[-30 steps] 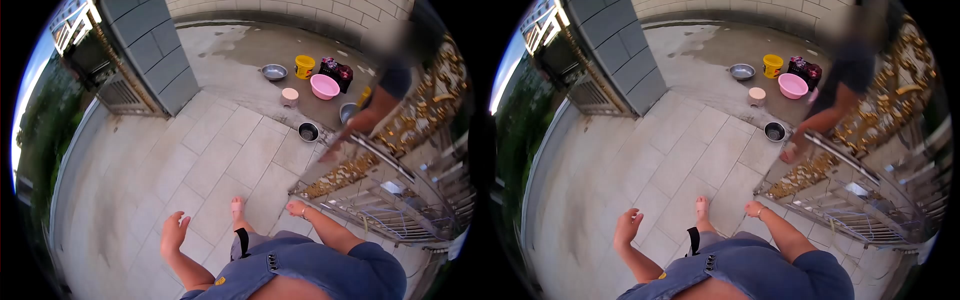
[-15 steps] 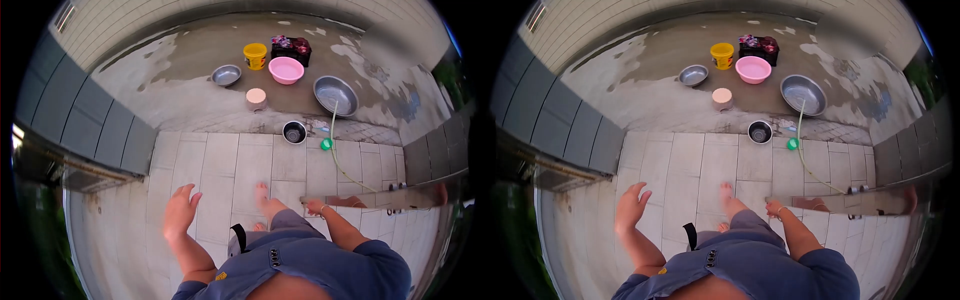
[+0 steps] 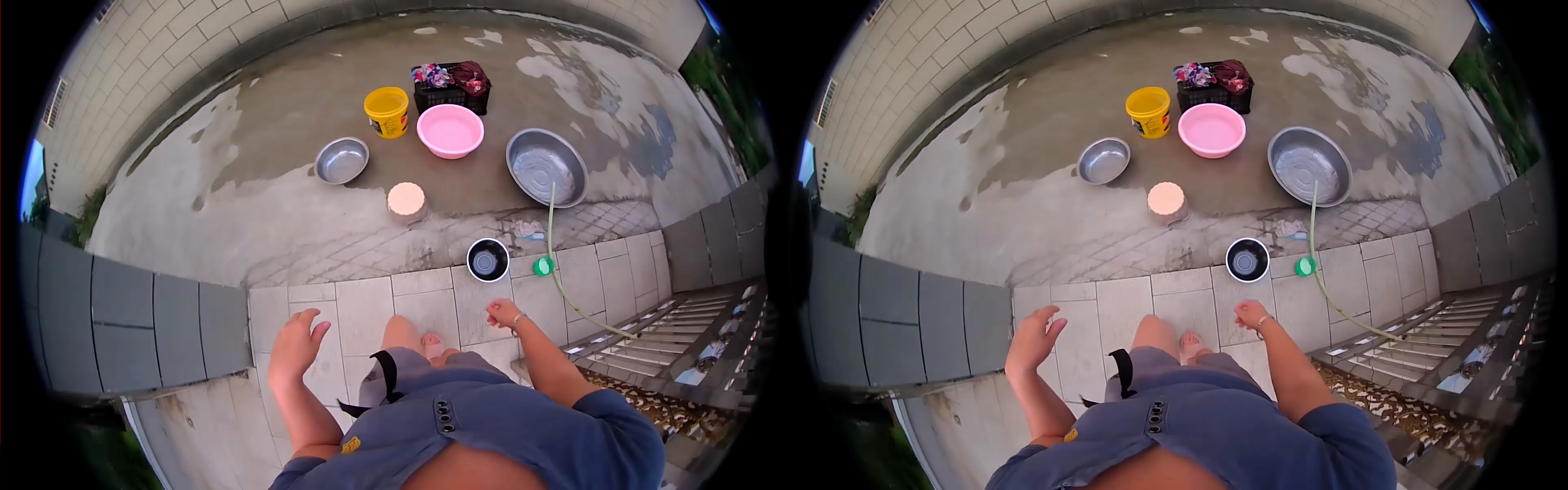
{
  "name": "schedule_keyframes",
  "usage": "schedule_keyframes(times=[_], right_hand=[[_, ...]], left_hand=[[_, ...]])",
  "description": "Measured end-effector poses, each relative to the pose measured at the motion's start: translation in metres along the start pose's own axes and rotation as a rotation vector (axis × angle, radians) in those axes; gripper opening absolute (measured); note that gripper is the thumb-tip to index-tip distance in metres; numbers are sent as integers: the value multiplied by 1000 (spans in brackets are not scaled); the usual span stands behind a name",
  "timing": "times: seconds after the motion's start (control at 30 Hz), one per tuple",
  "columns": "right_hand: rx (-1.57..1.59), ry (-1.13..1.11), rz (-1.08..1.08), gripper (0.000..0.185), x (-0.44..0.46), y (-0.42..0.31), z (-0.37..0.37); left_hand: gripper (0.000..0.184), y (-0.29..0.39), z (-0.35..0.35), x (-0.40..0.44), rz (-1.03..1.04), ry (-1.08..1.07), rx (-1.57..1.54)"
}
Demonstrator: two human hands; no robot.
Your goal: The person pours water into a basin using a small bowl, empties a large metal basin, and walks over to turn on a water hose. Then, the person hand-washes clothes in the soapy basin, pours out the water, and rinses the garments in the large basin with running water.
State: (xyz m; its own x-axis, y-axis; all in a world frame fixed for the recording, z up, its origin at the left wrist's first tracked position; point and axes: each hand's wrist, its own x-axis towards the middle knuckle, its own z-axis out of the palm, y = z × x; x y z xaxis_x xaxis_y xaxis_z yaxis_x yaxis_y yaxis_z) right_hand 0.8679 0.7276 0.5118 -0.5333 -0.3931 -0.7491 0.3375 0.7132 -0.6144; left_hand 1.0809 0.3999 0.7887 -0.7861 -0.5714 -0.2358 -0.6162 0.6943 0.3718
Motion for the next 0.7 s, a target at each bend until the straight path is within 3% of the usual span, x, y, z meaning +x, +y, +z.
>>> schedule_keyframes(times=[0.17, 0.3, 0.37, 0.43, 0.7], right_hand=[[13, 20, -19, 17, 72, -86, -15], [21, 170, 126, 16, 129, -79, -43], [-3, 77, 370, 16, 142, -82, -59], [47, 110, 390, 16, 146, -95, -66], [261, 134, 438, 15, 196, -148, -80]], left_hand=[[31, 4, -17, 131, 47, -48, -4], [30, 3, -35, 244, 157, -30, 8], [28, 5, -41, 294, 210, -21, 31], [27, 12, -49, 345, 236, 21, 50], [26, 75, -38, 504, 456, -148, 23]])
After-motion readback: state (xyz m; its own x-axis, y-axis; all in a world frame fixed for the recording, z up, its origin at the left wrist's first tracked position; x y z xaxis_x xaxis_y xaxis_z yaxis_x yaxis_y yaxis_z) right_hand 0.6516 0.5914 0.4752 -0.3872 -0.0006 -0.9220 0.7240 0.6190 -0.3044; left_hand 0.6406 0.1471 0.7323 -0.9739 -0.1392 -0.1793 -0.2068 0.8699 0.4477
